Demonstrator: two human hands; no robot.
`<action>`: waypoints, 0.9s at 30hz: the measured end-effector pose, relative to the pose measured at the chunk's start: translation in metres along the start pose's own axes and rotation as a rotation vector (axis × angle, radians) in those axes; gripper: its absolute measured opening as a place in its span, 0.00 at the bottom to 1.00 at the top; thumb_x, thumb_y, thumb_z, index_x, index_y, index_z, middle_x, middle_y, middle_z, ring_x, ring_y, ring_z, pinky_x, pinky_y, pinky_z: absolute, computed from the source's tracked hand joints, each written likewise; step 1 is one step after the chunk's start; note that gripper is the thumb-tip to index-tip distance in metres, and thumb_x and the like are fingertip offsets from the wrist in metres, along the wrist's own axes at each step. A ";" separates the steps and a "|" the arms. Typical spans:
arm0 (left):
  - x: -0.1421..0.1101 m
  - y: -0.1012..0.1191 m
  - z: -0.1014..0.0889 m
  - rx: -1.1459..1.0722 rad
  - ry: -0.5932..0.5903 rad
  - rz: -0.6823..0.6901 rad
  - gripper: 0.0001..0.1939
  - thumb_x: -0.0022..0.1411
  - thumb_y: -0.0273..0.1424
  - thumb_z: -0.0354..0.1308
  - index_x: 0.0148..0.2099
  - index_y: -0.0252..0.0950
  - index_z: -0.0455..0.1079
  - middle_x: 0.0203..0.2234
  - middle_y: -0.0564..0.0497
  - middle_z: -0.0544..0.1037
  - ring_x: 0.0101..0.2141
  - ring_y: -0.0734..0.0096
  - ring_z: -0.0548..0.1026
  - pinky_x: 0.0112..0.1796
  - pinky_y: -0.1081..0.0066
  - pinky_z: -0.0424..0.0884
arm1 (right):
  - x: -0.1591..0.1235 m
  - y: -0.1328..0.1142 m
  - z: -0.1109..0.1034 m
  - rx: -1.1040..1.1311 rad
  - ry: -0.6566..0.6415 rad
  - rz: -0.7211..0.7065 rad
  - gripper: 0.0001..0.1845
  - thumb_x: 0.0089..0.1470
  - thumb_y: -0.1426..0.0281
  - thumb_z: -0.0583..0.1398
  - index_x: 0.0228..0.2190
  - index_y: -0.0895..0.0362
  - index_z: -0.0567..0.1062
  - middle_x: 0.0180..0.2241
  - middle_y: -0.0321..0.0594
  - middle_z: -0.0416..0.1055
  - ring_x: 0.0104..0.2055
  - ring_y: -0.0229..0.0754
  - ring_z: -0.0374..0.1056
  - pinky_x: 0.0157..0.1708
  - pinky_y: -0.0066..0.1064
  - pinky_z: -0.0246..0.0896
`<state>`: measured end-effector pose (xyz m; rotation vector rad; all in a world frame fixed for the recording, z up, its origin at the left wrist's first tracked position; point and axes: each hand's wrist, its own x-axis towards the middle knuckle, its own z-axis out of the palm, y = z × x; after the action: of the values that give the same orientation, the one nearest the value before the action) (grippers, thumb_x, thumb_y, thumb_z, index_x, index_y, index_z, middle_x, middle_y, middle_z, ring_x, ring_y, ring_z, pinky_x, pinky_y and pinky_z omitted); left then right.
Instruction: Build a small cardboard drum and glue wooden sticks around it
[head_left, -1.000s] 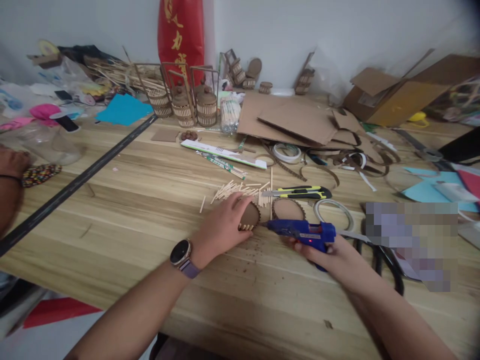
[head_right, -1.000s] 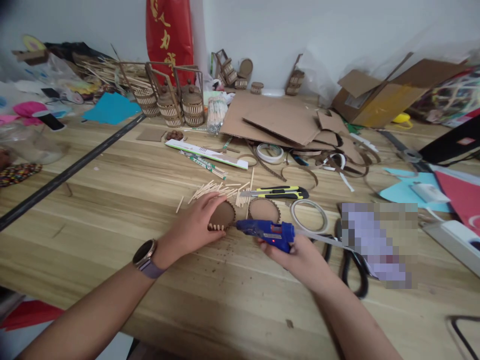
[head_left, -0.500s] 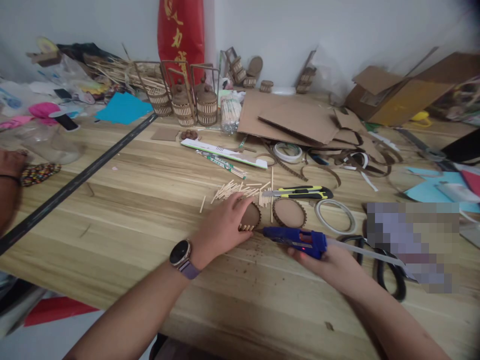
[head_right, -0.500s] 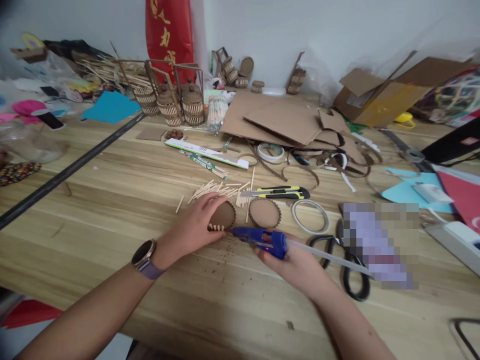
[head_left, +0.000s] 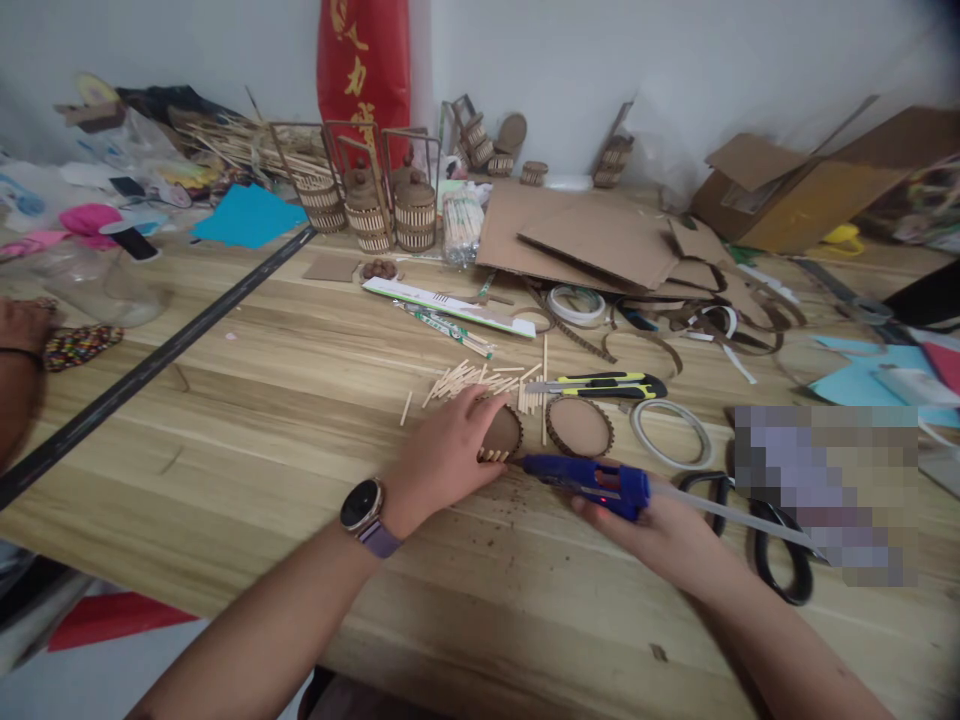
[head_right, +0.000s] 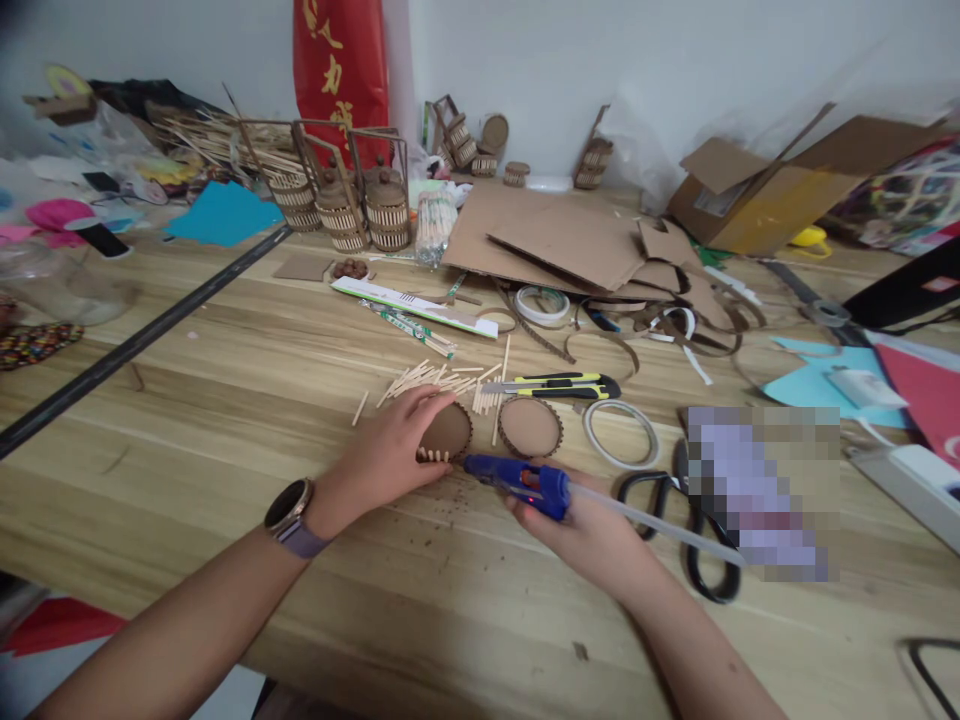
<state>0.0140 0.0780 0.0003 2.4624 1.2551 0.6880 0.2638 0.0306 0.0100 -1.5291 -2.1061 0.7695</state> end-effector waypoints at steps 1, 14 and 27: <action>0.000 0.000 0.000 0.000 0.000 -0.001 0.39 0.53 0.27 0.68 0.63 0.42 0.53 0.59 0.40 0.63 0.60 0.51 0.65 0.57 0.50 0.66 | 0.000 0.000 0.000 0.003 -0.001 -0.003 0.14 0.52 0.59 0.59 0.31 0.53 0.81 0.33 0.40 0.81 0.34 0.47 0.77 0.35 0.35 0.73; 0.000 0.001 -0.001 0.021 -0.009 -0.002 0.38 0.53 0.28 0.68 0.62 0.38 0.54 0.59 0.39 0.64 0.59 0.52 0.65 0.58 0.52 0.65 | 0.001 -0.002 0.001 0.005 -0.015 -0.021 0.14 0.53 0.61 0.58 0.31 0.54 0.81 0.31 0.40 0.81 0.32 0.46 0.76 0.34 0.33 0.72; 0.000 0.001 -0.001 0.013 -0.002 0.002 0.38 0.54 0.28 0.67 0.63 0.41 0.53 0.59 0.40 0.64 0.59 0.51 0.65 0.57 0.50 0.66 | 0.002 -0.003 0.002 0.003 -0.016 -0.029 0.13 0.53 0.61 0.58 0.32 0.53 0.81 0.33 0.40 0.82 0.34 0.47 0.77 0.34 0.34 0.72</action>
<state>0.0139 0.0774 0.0013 2.4747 1.2609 0.6795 0.2599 0.0309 0.0109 -1.4927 -2.1327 0.7767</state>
